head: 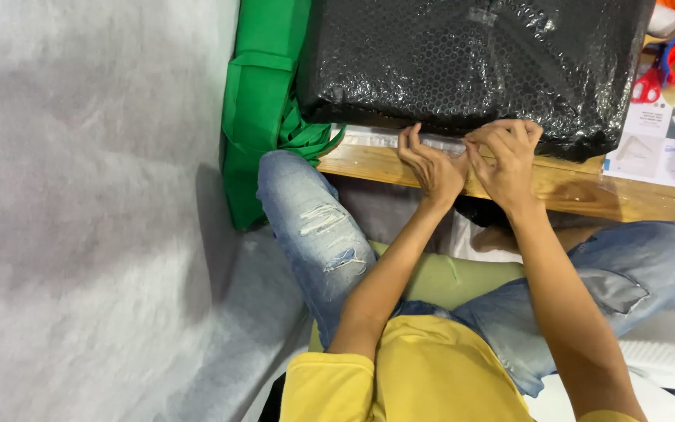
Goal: The person handles a black wrapped package and then thoroughly wipes a white foam pillow with an orange cloth.
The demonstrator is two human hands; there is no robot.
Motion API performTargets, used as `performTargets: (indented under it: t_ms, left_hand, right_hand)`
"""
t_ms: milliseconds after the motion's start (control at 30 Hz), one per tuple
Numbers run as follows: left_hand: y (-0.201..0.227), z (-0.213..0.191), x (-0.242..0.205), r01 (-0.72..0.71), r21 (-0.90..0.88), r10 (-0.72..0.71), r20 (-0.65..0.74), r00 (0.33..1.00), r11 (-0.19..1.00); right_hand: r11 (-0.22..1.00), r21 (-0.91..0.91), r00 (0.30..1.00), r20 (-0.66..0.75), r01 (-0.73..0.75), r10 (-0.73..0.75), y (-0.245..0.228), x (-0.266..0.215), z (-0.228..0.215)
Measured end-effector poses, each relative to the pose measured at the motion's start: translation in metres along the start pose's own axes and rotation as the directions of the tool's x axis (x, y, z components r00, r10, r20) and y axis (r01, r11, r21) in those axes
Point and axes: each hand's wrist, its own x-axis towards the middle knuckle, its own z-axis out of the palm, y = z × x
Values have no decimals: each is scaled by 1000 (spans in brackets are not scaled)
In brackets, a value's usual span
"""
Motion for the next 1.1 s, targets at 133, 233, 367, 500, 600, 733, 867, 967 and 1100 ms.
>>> performTargets:
  t_ms: [133,233,367,500,600,733,867,967,1100]
  left_hand:
    - [7,-7,3,13,12,-13,19,1000,1000]
    - [11,-8,4,17,40,-18,16,1000,999]
    - [7,-5,2,33,12,-34,25,999,999]
    - [13,-9,6,24,17,-24,23,999,1000]
    - [9,-7,3,21,18,-22,24,999,1000]
    - [17,-15,8,17,22,-17,30,999,1000]
    - [20,-17,8,32,13,-32,60,998,999]
    - [18,-17,7,36,12,-37,65,997,999]
    - [11,-11,4,56,-16,-54,72,996,998]
  right_hand:
    - [1000,-17,1000,31,3,-3,9,-4,4]
    - [1000,-13,1000,21,-2,2,10,1,3]
    - [999,28,1000,12,-27,27,9,4,6]
    - [999,47,1000,0,-9,9,8,3,12]
    - [999,33,1000,-10,8,-7,8,3,15]
    - [999,7,999,-16,35,-35,9,4,17]
    - [997,-29,997,-34,75,-76,10,5,21]
    - [994,-62,995,-40,94,-96,13,2,24]
    - [984,-130,992,-30,120,-125,7,6,22]
